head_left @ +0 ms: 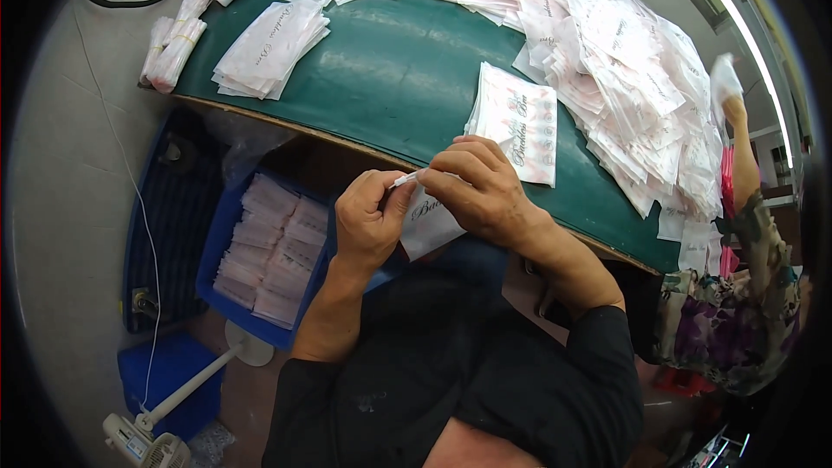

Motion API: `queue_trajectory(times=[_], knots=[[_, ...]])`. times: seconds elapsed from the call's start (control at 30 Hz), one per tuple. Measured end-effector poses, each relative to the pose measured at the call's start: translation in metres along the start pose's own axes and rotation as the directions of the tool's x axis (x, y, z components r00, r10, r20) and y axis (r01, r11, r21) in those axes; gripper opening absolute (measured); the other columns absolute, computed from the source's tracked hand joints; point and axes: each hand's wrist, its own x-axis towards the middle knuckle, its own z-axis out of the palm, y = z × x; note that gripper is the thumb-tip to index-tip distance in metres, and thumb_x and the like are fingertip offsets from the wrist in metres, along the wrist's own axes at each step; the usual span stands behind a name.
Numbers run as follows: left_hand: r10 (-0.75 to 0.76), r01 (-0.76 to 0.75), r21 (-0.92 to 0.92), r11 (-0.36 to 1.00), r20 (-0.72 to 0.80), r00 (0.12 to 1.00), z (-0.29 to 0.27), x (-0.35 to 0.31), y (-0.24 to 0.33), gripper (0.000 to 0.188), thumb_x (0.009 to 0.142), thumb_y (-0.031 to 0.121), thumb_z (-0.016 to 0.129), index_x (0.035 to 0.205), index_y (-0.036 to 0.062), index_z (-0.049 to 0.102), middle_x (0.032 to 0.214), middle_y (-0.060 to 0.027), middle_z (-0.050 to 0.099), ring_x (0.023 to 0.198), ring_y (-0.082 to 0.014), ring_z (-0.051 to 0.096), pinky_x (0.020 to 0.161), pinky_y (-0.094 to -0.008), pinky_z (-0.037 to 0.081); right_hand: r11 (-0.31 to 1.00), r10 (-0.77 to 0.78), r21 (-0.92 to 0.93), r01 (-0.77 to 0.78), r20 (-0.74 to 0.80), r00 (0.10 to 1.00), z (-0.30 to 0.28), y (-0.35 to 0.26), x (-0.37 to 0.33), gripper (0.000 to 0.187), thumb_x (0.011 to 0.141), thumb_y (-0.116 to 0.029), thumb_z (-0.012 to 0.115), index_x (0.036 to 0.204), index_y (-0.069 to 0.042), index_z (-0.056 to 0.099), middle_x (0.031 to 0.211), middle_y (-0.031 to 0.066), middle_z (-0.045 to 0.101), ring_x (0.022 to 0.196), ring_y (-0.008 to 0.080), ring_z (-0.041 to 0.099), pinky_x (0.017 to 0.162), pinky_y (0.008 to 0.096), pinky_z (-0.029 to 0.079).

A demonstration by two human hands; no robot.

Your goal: Fold and stack white plastic bags at a packaging station.

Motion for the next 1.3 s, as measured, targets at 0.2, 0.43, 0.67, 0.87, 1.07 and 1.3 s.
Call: queue_trajectory(times=[0.2,0.43,0.67,0.87,1.07,1.3], knots=[[0.08,-0.078,0.041,0.996,-0.04,0.996,-0.03,0.005,0.01,0.01,0.093,0.011,0.076,0.094,0.0024,0.071,0.079,-0.0113,0.066,0.068,-0.0281,0.063,0.06,-0.0377,0.049,0.987,0.144,0.062,-0.15,0.095,0.985,0.015,-0.022,0.017,0.032,0.079,-0.007,0.081,0.109,-0.009,0.07,0.1,0.0061,0.062,0.089,0.0272,0.061,0.08,0.0402,0.048],[0.212,-0.213,0.045,0.976,0.031,0.977,-0.059,0.002,0.034,0.01,0.086,0.005,0.078,0.091,0.0021,0.07,0.077,-0.013,0.063,0.068,-0.0328,0.06,0.061,-0.0417,0.047,0.985,0.168,0.009,-0.172,0.167,0.971,-0.004,-0.048,0.035,0.029,0.079,-0.007,0.081,0.105,-0.009,0.07,0.103,0.007,0.064,0.095,0.0281,0.061,0.083,0.0403,0.047],[0.297,-0.3,0.043,0.953,0.074,0.952,-0.081,-0.001,0.035,0.01,0.086,0.004,0.078,0.09,0.0042,0.069,0.074,-0.0104,0.062,0.066,-0.0294,0.058,0.059,-0.041,0.046,0.965,0.103,0.212,-0.154,0.231,0.967,-0.012,-0.071,0.052,0.025,0.081,-0.003,0.08,0.102,-0.007,0.068,0.104,0.0077,0.067,0.094,0.0286,0.064,0.081,0.038,0.05],[0.286,-0.287,0.004,0.958,0.049,0.957,-0.086,-0.014,0.04,0.011,0.085,0.004,0.078,0.09,0.0051,0.069,0.076,-0.0093,0.061,0.066,-0.0284,0.057,0.058,-0.0395,0.046,0.966,0.154,0.158,-0.203,0.279,0.948,-0.01,-0.088,0.059,0.037,0.08,-0.003,0.081,0.115,-0.006,0.066,0.106,0.0096,0.068,0.097,0.0295,0.066,0.082,0.0389,0.052],[0.318,-0.314,-0.052,0.948,0.145,0.937,-0.081,-0.026,0.028,0.01,0.084,0.005,0.078,0.091,0.0052,0.071,0.078,-0.0086,0.062,0.067,-0.0272,0.058,0.059,-0.039,0.046,0.758,0.274,0.446,-0.476,0.444,0.853,0.002,-0.082,0.027,0.047,0.081,0.0,0.079,0.124,-0.005,0.061,0.11,0.014,0.069,0.1,0.0338,0.069,0.086,0.0416,0.056],[0.207,-0.206,-0.021,0.978,0.115,0.972,-0.077,-0.027,-0.001,0.009,0.089,0.006,0.08,0.093,0.0044,0.072,0.078,-0.0055,0.065,0.067,-0.0186,0.058,0.06,-0.0302,0.045,0.945,0.258,0.038,-0.324,0.522,0.813,0.009,-0.034,-0.022,0.037,0.088,-0.004,0.071,0.121,-0.007,0.055,0.087,0.0123,0.068,0.079,0.0353,0.066,0.078,0.0441,0.052]])
